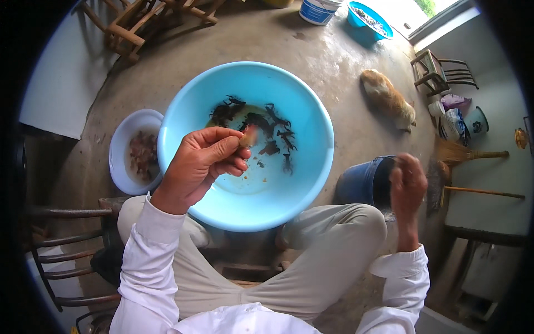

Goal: Cleaning and peeling small crawfish or shellfish manually.

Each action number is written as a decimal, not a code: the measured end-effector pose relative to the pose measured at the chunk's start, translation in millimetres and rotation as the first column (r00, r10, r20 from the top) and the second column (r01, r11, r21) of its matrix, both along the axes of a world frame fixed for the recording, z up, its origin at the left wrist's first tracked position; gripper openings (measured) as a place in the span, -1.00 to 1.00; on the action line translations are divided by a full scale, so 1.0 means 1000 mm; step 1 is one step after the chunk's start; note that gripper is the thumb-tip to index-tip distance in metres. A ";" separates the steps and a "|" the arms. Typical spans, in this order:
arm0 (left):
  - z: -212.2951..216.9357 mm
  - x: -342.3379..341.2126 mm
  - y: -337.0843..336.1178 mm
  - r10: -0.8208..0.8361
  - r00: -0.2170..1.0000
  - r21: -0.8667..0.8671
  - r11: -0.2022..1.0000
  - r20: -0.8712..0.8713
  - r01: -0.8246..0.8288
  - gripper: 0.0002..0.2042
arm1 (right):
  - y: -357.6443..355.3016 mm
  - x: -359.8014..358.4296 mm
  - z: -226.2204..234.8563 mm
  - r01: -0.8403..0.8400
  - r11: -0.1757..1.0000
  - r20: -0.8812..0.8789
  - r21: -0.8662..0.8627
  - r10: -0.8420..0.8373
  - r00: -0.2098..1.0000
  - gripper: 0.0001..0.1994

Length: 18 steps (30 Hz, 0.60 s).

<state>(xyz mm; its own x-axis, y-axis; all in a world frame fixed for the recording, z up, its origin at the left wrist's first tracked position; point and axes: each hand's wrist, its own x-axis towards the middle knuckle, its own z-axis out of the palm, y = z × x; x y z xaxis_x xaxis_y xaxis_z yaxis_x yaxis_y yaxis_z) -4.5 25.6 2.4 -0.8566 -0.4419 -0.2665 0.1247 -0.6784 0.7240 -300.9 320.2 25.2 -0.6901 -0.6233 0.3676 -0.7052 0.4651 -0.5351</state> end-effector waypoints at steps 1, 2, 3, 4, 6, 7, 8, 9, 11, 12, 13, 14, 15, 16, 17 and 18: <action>0.001 -0.001 0.001 -0.013 1.000 0.015 1.000 -0.009 0.013 -0.83 | 0.027 -0.024 -0.006 -0.001 1.000 -0.011 -0.001 0.001 1.000 -0.72; -0.001 -0.001 0.003 -0.018 1.000 0.015 1.000 -0.021 0.018 -0.83 | 0.055 -0.048 -0.016 0.076 0.968 -0.093 0.239 -0.055 0.994 -0.70; -0.004 -0.002 0.003 -0.022 1.000 0.006 1.000 -0.022 0.022 -0.82 | 0.075 -0.061 -0.022 0.168 0.874 -0.184 0.456 -0.092 0.979 -0.66; -0.007 -0.002 0.003 -0.021 1.000 -0.009 1.000 -0.012 0.021 -0.82 | 0.079 -0.056 -0.025 0.206 0.751 -0.120 0.627 -0.168 0.978 -0.61; -0.010 -0.003 0.005 0.004 1.000 -0.133 0.991 0.028 -0.001 -0.81 | 0.065 -0.038 -0.027 0.224 0.656 -0.097 0.720 -0.225 0.970 -0.59; -0.011 -0.006 0.007 0.024 0.998 -0.242 0.970 0.055 -0.010 -0.81 | 0.049 -0.027 -0.022 0.138 0.797 -0.076 0.589 -0.115 0.990 -0.63; -0.009 -0.007 0.010 0.019 0.998 -0.245 0.969 0.064 -0.002 -0.81 | 0.027 -0.014 -0.022 0.030 0.899 -0.064 0.437 -0.002 0.998 -0.68; -0.008 -0.008 0.012 0.037 0.996 -0.297 0.955 0.076 -0.013 -0.81 | 0.001 0.003 -0.017 -0.128 0.932 0.015 0.340 0.131 0.991 -0.74; -0.011 -0.009 0.012 0.051 0.995 -0.352 0.936 0.091 -0.015 -0.80 | -0.063 0.059 -0.006 -0.393 0.905 0.084 0.160 0.384 0.919 -0.88; -0.013 -0.005 0.011 0.069 0.992 -0.356 0.934 0.108 -0.026 -0.81 | -0.089 0.083 -0.006 -0.548 0.833 0.122 0.078 0.538 0.834 -0.86; -0.017 -0.007 0.012 0.075 0.991 -0.349 0.937 0.111 -0.032 -0.81 | -0.105 0.106 -0.013 -0.549 0.836 0.164 0.023 0.538 0.827 -0.85; -0.016 -0.008 0.013 0.073 0.991 -0.350 0.936 0.109 -0.030 -0.81 | -0.119 0.126 -0.020 -0.552 0.833 0.208 -0.041 0.547 0.811 -0.84; -0.015 -0.011 0.015 0.088 0.991 -0.335 0.941 0.104 -0.049 -0.83 | -0.129 0.138 -0.023 -0.530 0.844 0.186 -0.077 0.535 0.824 -0.82; -0.014 -0.013 0.017 0.112 0.988 -0.321 0.944 0.105 -0.073 -0.83 | -0.139 0.145 -0.026 -0.515 0.849 0.169 -0.119 0.529 0.832 -0.81; -0.013 -0.014 0.018 0.115 0.988 -0.318 0.945 0.107 -0.076 -0.83 | -0.146 0.150 -0.026 -0.457 0.880 0.143 -0.127 0.472 0.870 -0.78; -0.010 -0.015 0.020 0.139 0.983 -0.373 0.924 0.121 -0.084 -0.84 | -0.150 0.152 -0.029 -0.463 0.877 0.147 -0.125 0.478 0.866 -0.78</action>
